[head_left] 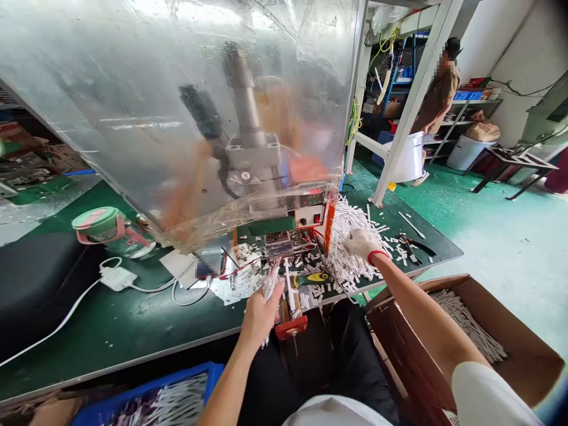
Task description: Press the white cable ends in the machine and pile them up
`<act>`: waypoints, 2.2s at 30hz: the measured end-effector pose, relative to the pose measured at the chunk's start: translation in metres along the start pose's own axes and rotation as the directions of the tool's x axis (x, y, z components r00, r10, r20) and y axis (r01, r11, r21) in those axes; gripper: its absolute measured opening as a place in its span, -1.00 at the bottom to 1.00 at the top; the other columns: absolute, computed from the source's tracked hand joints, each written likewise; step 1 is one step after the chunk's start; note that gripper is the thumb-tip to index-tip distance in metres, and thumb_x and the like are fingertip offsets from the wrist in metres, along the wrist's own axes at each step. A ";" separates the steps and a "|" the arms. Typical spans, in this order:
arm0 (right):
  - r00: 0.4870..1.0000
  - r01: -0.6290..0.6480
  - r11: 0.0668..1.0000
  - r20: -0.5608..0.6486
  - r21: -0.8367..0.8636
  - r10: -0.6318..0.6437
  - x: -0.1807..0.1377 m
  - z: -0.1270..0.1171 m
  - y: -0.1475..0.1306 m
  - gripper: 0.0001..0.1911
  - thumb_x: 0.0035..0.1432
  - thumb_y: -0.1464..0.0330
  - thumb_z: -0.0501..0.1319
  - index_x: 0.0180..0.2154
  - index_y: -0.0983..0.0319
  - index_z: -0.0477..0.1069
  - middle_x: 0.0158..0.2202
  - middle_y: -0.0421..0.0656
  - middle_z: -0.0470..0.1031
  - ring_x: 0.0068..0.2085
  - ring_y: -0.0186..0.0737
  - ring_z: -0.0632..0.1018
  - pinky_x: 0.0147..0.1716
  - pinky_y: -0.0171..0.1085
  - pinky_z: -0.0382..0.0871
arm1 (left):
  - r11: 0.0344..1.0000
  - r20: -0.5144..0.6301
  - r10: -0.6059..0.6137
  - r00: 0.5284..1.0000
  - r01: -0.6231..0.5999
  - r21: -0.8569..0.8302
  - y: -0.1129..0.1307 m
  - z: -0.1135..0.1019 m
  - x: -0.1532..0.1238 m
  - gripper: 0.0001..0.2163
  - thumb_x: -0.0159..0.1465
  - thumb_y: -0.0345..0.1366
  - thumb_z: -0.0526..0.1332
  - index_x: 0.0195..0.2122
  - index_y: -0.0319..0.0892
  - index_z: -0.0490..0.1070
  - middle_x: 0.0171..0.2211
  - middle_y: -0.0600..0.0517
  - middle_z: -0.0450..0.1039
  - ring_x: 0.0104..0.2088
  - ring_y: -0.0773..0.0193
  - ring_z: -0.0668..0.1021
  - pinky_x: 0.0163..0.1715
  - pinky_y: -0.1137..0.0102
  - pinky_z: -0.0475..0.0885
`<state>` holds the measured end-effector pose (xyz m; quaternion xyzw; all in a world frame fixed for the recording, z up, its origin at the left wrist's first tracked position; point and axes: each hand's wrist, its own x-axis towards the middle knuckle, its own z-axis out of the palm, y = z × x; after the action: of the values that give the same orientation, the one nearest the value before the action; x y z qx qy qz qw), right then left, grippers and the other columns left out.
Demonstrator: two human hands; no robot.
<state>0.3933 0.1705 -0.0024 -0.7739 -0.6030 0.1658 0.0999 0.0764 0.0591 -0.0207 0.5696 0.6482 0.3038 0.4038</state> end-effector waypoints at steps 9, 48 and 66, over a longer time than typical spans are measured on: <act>0.989 0.118 0.381 -0.074 0.917 -0.128 -0.052 -0.019 -0.005 -0.66 0.09 0.12 0.34 -0.38 0.24 0.34 -0.57 -0.24 0.42 -0.63 -0.41 0.38 -0.66 -0.43 0.24 | 0.989 -0.011 -0.051 0.999 0.049 -0.137 0.011 0.006 0.014 -0.67 0.18 -0.01 0.22 -0.60 -0.10 0.31 -0.79 0.18 0.19 -0.71 0.31 0.31 -0.62 0.44 0.19; 0.952 -0.074 0.331 0.165 0.941 -0.256 -0.113 0.062 -0.129 -0.53 0.06 -0.02 0.34 -0.39 0.18 0.23 -0.61 -0.30 0.39 -0.73 -0.43 0.32 -0.77 -0.42 0.14 | 0.976 0.022 0.036 0.999 -0.030 -0.214 -0.024 -0.042 -0.037 -0.51 0.18 0.11 0.26 -0.70 -0.12 0.24 -0.75 0.16 0.11 -0.68 0.37 0.22 -0.63 0.44 0.16; 0.976 -0.056 0.765 -0.128 0.642 0.179 -0.015 -0.004 0.018 -0.78 0.21 0.27 0.31 -0.27 0.34 0.49 -0.35 -0.11 0.51 -0.35 -0.30 0.51 -0.39 -0.37 0.39 | 0.993 -0.007 -0.014 1.000 0.013 -0.121 -0.024 -0.029 -0.019 -0.54 0.15 0.17 0.26 -0.64 -0.11 0.36 -0.75 0.12 0.20 -0.62 0.25 0.34 -0.53 0.40 0.28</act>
<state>0.4081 0.1517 -0.0035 -0.7428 -0.4501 0.2942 0.3988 0.0402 0.0385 -0.0235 0.5387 0.6339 0.3420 0.4370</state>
